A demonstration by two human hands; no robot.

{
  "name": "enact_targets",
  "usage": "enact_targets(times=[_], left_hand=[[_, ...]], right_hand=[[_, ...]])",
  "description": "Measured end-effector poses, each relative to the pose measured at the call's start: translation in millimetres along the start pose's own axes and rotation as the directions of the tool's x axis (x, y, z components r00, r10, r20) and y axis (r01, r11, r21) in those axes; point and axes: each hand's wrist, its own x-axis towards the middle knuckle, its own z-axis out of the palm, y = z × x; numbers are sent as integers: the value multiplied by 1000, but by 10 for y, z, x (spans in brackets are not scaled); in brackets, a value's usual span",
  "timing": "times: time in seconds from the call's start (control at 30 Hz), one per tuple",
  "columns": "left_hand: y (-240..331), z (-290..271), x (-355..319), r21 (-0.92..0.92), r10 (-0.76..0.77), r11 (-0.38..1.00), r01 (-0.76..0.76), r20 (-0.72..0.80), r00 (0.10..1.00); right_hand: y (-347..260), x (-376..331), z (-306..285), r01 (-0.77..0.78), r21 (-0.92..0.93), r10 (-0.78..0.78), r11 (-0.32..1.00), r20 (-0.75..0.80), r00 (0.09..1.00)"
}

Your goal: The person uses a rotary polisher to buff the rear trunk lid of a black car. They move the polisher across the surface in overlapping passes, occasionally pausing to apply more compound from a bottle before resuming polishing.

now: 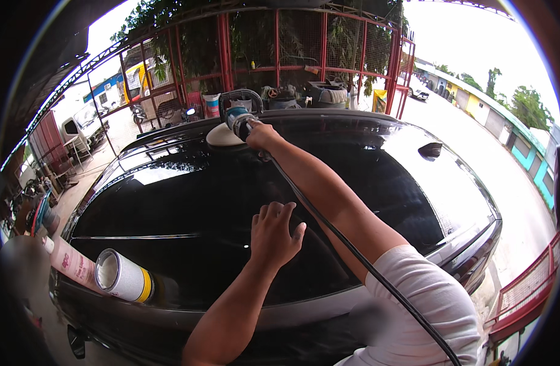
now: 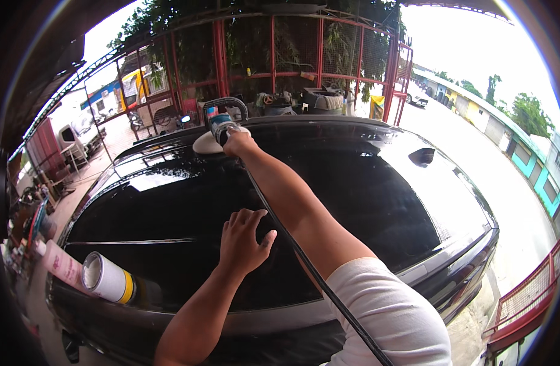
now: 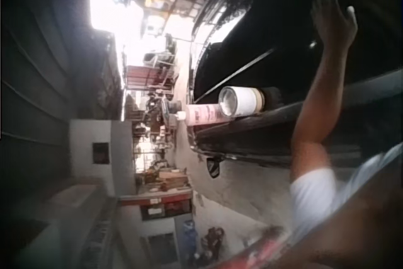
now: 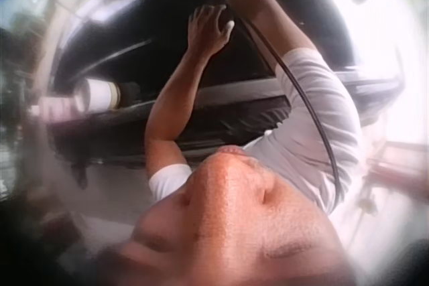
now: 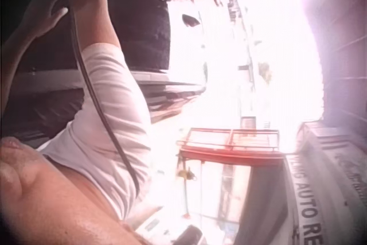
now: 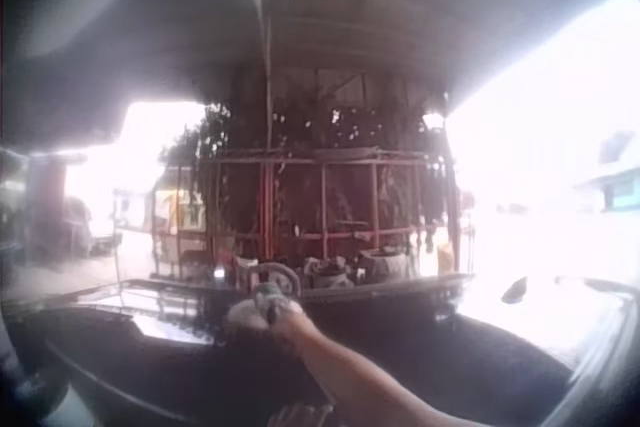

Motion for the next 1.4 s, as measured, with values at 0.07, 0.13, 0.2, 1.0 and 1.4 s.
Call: enact_targets(times=[0.07, 0.13, 0.2, 1.0, 1.4], left_hand=[[-81, -70, -53, 25, -31, 999, 31, 12, 999], [-64, -30, -27, 21, -14, 1000, 13, 14, 1000], [-27, 102, 21, -15, -1, 1000, 1, 32, 999], [-219, 250, -77, -114, -89, 989, 98, 83, 993], [-153, 236, -66, -61, -111, 991, 116, 80, 991]], right_hand=[[-82, 59, 99, 71, -28, -71, 997, -13, 997], [-8, 214, 9, 55, -100, -58, 994, -34, 998], [347, 567, -213, 52, -114, -67, 992, -137, 988], [1829, 2239, -1366, 96, -591, -180, 801, -85, 980], [2679, 1145, -2709, -349, -413, 286, 841, -209, 935]])
